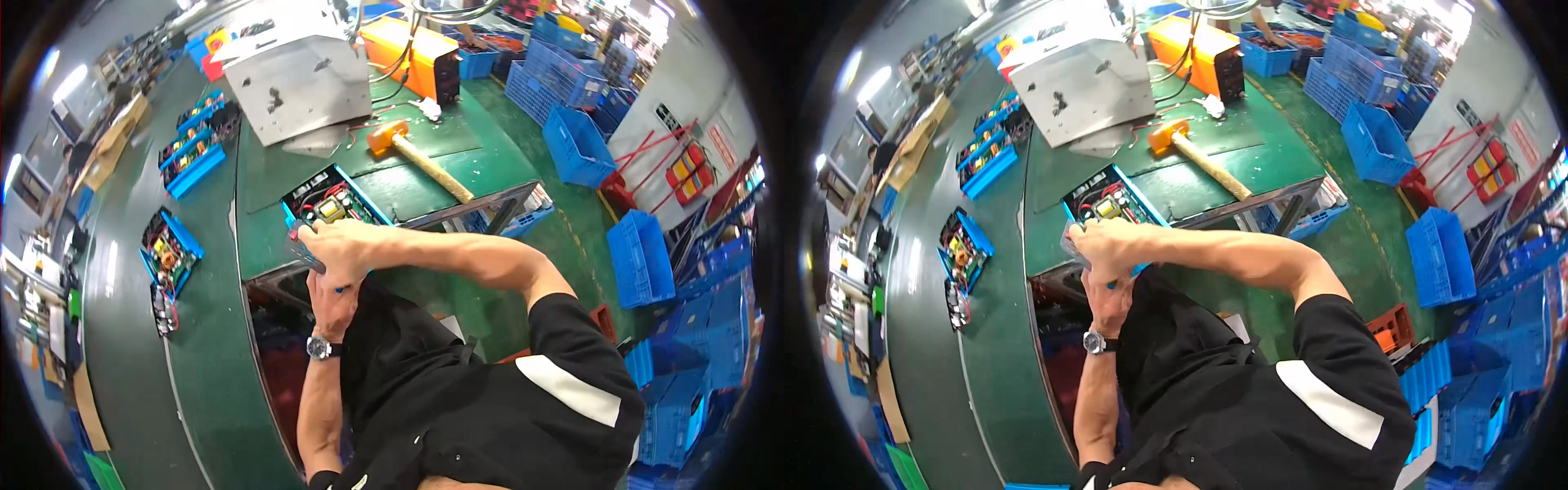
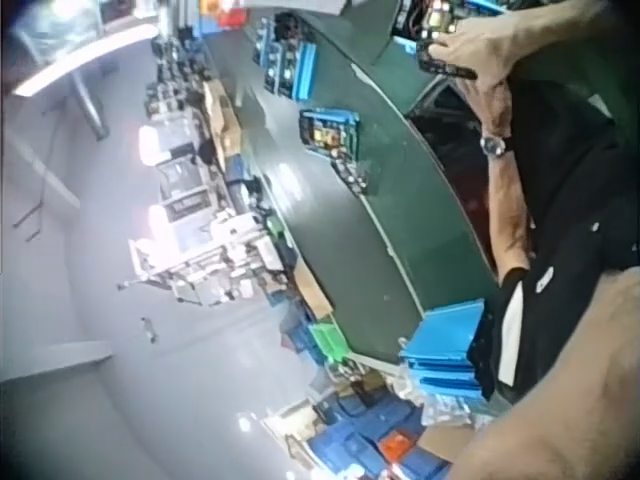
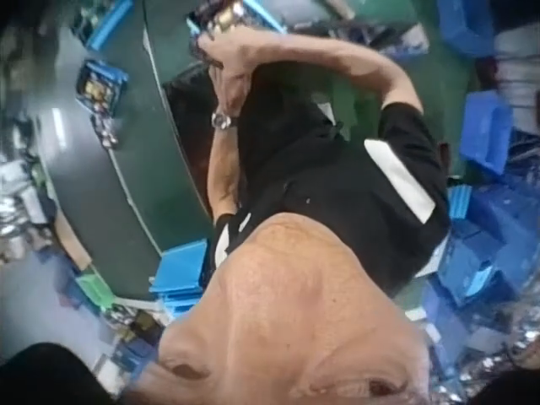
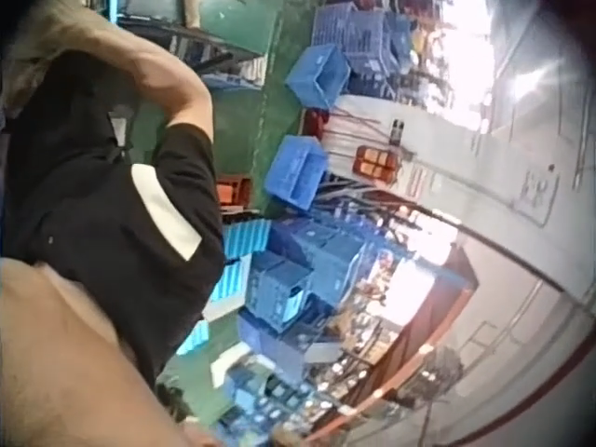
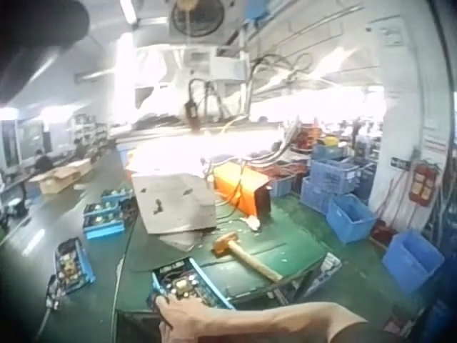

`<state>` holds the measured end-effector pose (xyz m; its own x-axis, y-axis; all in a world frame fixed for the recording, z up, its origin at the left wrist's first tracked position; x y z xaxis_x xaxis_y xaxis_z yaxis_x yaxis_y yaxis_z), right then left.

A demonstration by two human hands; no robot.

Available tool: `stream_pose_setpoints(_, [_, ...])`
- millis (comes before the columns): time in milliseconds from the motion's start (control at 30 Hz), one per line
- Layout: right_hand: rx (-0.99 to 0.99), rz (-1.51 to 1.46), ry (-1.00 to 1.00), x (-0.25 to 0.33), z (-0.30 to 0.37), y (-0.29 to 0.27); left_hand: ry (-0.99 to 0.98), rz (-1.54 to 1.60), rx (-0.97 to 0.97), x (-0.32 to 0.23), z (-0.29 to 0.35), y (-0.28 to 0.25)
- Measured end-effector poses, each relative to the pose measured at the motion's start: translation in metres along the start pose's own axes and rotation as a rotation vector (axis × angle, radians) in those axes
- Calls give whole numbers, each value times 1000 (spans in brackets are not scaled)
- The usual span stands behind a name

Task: Assembling electronic circuit boards into protective blue plastic housings using a power screwdriver and rubber mallet.

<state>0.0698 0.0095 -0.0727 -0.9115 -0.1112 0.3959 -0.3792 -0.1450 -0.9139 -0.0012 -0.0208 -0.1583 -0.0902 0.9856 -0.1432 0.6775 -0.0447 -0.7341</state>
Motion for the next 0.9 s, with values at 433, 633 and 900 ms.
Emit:
stream_pose_setpoints(433, [170,-110,-299,-56,37,-28,92,31,-54,-10,-21,-14])
stream_pose_setpoints(633, [-19,-23,-376,-37,76,-50,133,74,-103,-8,-25,-39])
stream_pose_setpoints(900, [-191,154,-512,-1,58,-133,-79,299,-88,9,-104,-147])
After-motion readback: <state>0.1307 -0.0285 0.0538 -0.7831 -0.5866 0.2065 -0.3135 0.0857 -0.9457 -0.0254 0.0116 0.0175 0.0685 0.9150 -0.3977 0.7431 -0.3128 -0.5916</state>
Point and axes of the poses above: each hand's wrist, its own z-axis away from the middle knuckle, its own y-axis out of the palm, x = y × z, the point moved 10 cm from there along -z, towards the middle knuckle, and after that the axes turned 9 degrees about x, right-handed, at the moved point
